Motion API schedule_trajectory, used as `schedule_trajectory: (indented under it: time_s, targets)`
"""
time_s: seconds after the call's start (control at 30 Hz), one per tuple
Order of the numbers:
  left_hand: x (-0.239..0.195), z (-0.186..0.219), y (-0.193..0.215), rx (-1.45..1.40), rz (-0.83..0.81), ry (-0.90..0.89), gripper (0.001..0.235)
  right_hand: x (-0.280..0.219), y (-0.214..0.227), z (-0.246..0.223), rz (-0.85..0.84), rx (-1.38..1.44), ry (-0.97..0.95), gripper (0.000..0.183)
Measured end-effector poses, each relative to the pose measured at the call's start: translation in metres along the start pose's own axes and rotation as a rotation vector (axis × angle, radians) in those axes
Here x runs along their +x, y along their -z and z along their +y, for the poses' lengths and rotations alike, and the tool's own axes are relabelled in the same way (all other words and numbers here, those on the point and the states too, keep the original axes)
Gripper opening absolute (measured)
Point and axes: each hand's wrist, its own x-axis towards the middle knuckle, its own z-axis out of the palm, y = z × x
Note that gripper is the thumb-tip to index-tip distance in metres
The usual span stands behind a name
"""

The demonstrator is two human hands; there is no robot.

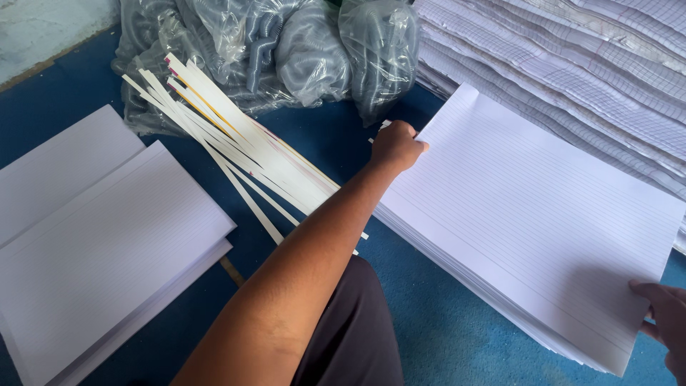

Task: The person folds a stack of lined paper sheets in half by hand, aligning the edges and pressing the crease. They then lift the folded stack, fan through the pages to check alignment, and place it on a larger pile of similar paper.

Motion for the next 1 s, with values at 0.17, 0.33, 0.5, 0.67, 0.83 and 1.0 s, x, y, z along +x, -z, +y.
schedule_trajectory:
  time_s: [0.17, 0.33, 0.5, 0.67, 0.83, 1.0]
  targets:
    - [-0.004, 0.0, 0.001, -0.052, -0.096, 0.087, 0.046, -0.022, -0.005, -0.022, -0.006, -0.019, -0.038, 0.051]
    - [-0.005, 0.011, 0.007, -0.036, -0.21, 0.184, 0.069, -0.072, 0.0, -0.065, -0.017, 0.018, -0.119, 0.071]
    - [-0.007, 0.017, 0.01, -0.165, -0.361, 0.291, 0.074, -0.099, 0.006, -0.096, -0.124, 0.108, -0.151, 0.089]
    - [-0.01, 0.023, 0.017, -0.236, -0.467, 0.357, 0.076, -0.092, -0.002, -0.089, -0.118, 0.062, -0.127, 0.086]
    - [-0.026, 0.026, 0.017, -0.188, -0.417, 0.319, 0.077, -0.081, -0.012, -0.075, -0.14, -0.001, -0.155, 0.073]
    - [-0.026, 0.015, 0.017, -0.375, -0.368, 0.349, 0.074, -0.07, -0.006, -0.062, -0.174, 0.026, -0.079, 0.072]
